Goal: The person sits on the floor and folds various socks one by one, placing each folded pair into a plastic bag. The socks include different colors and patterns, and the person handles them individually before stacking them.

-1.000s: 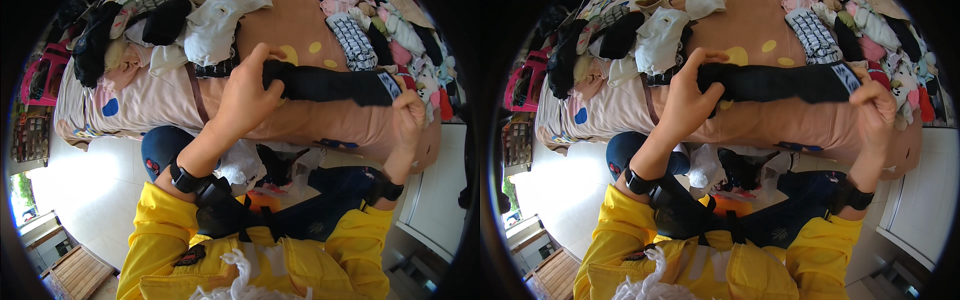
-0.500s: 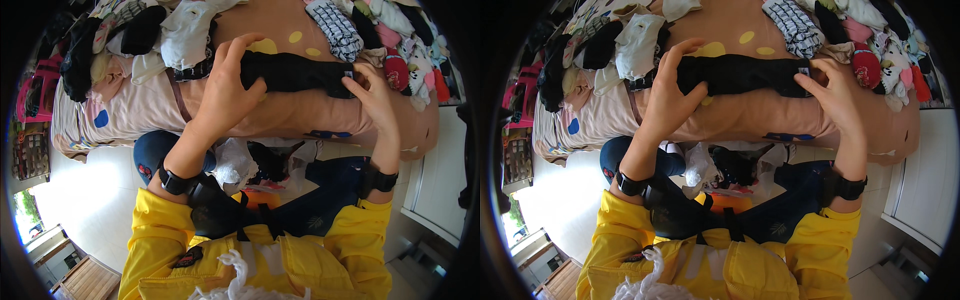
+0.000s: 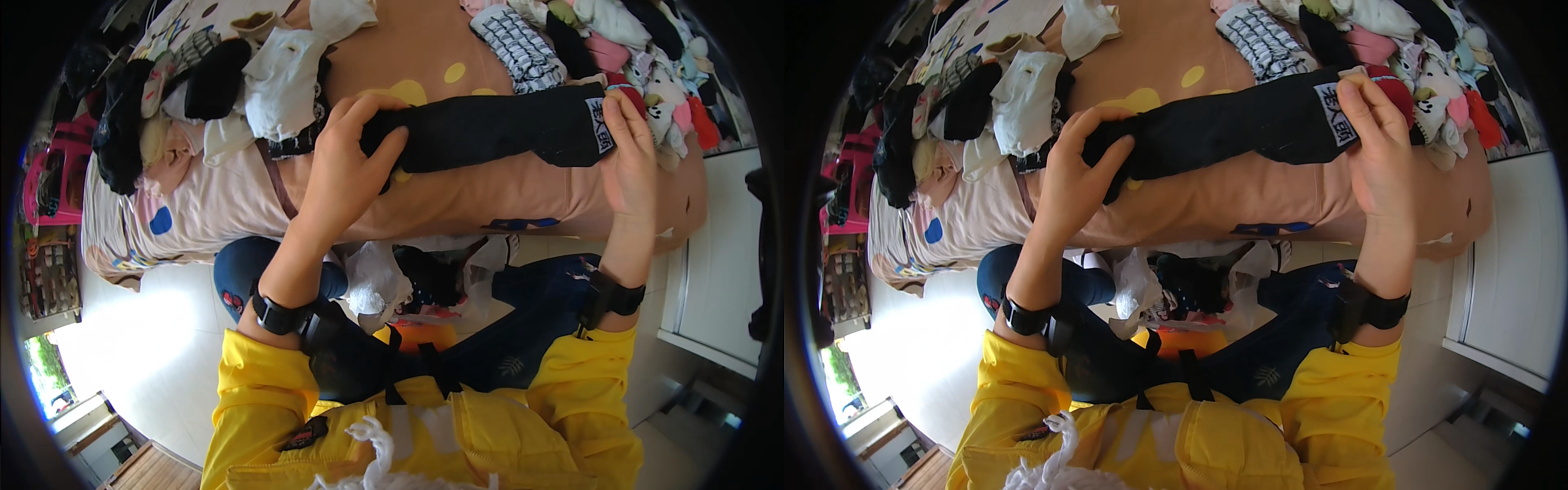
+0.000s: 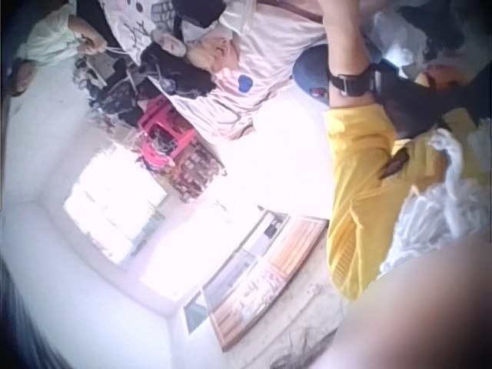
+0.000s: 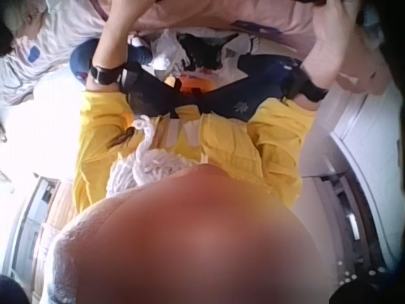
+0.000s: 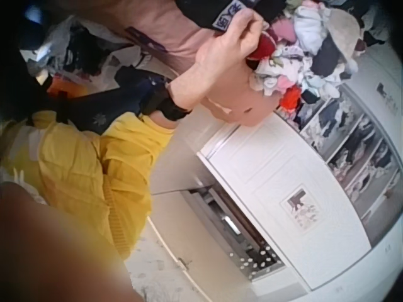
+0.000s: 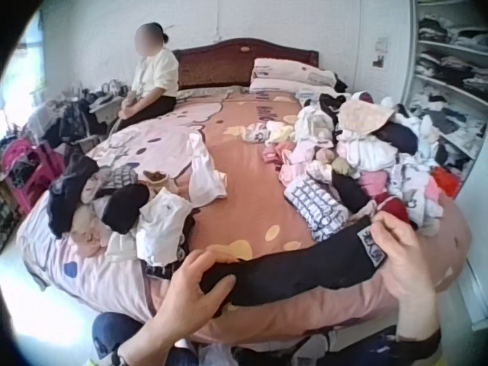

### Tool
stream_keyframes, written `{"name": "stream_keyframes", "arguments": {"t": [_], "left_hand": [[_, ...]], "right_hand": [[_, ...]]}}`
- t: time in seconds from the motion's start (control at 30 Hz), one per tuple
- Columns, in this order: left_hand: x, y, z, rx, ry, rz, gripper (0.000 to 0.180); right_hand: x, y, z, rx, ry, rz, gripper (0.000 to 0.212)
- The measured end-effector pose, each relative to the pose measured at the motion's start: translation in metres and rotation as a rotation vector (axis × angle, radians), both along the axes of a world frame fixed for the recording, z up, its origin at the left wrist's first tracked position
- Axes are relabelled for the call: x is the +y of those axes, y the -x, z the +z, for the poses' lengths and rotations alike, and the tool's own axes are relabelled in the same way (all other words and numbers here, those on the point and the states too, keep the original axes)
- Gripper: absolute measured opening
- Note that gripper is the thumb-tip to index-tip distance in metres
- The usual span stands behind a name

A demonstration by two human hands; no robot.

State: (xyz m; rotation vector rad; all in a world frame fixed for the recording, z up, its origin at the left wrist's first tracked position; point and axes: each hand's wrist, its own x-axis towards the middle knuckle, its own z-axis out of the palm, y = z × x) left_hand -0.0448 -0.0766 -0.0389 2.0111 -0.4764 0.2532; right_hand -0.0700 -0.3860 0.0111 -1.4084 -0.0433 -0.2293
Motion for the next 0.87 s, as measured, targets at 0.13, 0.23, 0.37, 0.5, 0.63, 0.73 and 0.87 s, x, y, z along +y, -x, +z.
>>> {"name": "stream_keyframes", "arguments": {"t": [0.13,0.23,0.37,0.5,0.63,0.73,0.87], "left_hand": [[-0.002,0.0,0.002,-0.047,-0.027,0.008,0.026],[-0.004,0.002,0.002,-0.061,-0.057,0.024,0.025],[-0.005,0.002,0.001,-0.066,-0.065,0.027,0.024],[-0.007,0.002,-0.003,-0.086,-0.061,0.031,0.024],[-0.005,-0.001,-0.006,-0.094,-0.073,0.043,0.025],[-0.002,-0.005,-0.009,-0.008,-0.028,0.043,0.026],[0.012,-0.01,-0.012,0.104,0.088,-0.106,0.026]], "right_hand": [[0.002,0.002,0.001,-0.048,0.037,0.002,0.015],[0.004,0.001,0.004,-0.078,0.086,-0.007,0.015],[0.006,0.006,0.009,0.012,0.062,0.04,0.017],[0.006,0.006,0.007,-0.006,0.062,0.049,0.016],[0.0,0.004,0.009,0.019,0.1,0.052,0.015],[-0.005,0.002,0.008,0.003,0.088,0.029,0.02],[-0.014,-0.002,0.005,-0.014,0.069,0.022,0.027]]}}
